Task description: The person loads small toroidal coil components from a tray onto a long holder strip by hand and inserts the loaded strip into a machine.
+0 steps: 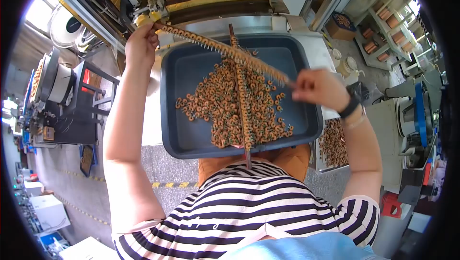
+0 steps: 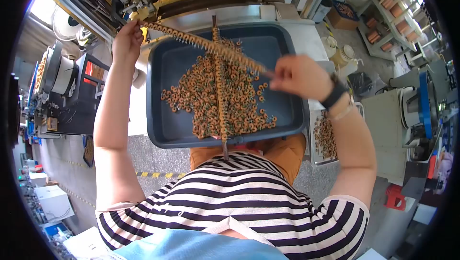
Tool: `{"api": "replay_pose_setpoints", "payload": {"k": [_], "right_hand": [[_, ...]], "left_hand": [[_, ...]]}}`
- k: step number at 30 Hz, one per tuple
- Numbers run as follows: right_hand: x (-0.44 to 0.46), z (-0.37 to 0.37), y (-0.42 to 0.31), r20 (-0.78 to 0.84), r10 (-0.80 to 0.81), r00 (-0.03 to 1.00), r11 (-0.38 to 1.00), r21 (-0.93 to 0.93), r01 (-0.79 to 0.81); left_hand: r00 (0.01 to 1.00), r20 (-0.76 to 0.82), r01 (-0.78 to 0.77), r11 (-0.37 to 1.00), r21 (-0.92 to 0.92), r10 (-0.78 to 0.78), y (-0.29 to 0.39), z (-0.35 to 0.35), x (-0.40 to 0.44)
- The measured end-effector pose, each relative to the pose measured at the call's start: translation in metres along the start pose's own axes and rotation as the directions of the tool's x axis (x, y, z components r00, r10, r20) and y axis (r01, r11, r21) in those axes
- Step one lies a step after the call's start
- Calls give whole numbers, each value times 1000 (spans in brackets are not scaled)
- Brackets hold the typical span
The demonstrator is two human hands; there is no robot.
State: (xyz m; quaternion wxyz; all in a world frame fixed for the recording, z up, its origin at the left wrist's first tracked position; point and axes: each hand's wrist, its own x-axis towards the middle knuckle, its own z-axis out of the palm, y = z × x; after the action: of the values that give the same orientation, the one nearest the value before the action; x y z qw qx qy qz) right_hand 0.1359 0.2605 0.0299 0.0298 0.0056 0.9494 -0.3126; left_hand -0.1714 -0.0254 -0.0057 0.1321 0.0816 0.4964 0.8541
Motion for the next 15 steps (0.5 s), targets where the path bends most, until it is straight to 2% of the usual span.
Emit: {"api": "replay_pose_setpoints", "payload": {"k": [2, 3, 4, 5, 7, 8, 9, 12, 14, 15], "right_hand": [[-37, 12, -15, 160, -78, 984, 997, 28, 74], [-53, 15, -23, 256, -66, 964, 992, 121, 36], [-70, 22, -27, 269, -86, 959, 984, 173, 40], [-82, 24, -30, 365, -37, 930, 942, 322, -89], [-111, 41, -22, 301, -37, 953, 768, 618, -165], [-123, 50, -21, 254, -24, 967, 689, 705, -168], [-132, 59, -19, 207, -5, 978, 601, 782, -163], [-146, 98, -11, 65, 102, 993, 486, 867, -106], [-145, 95, -14, 116, 153, 981, 514, 839, -179], [-146, 94, -13, 155, 203, 967, 507, 828, -239]], "left_hand": [[999, 22, 30, 998, 55, -31, 2, 20, -18], [996, 78, 23, 991, 129, -34, 0, 30, -27], [990, 133, 12, 979, 205, -40, -1, 36, -34], [968, 234, 36, 972, 233, -92, -3, 38, -38], [950, 292, -2, 934, 358, -110, -7, 53, -55], [928, 331, 13, 905, 425, -169, -10, 57, -63], [922, 351, -49, 849, 527, -164, -16, 60, -73], [877, 432, -175, 697, 696, -211, -23, 68, -116], [862, 443, -176, 674, 717, -246, -30, 70, -156], [855, 480, -247, 657, 712, -199, -33, 69, -177]]}}
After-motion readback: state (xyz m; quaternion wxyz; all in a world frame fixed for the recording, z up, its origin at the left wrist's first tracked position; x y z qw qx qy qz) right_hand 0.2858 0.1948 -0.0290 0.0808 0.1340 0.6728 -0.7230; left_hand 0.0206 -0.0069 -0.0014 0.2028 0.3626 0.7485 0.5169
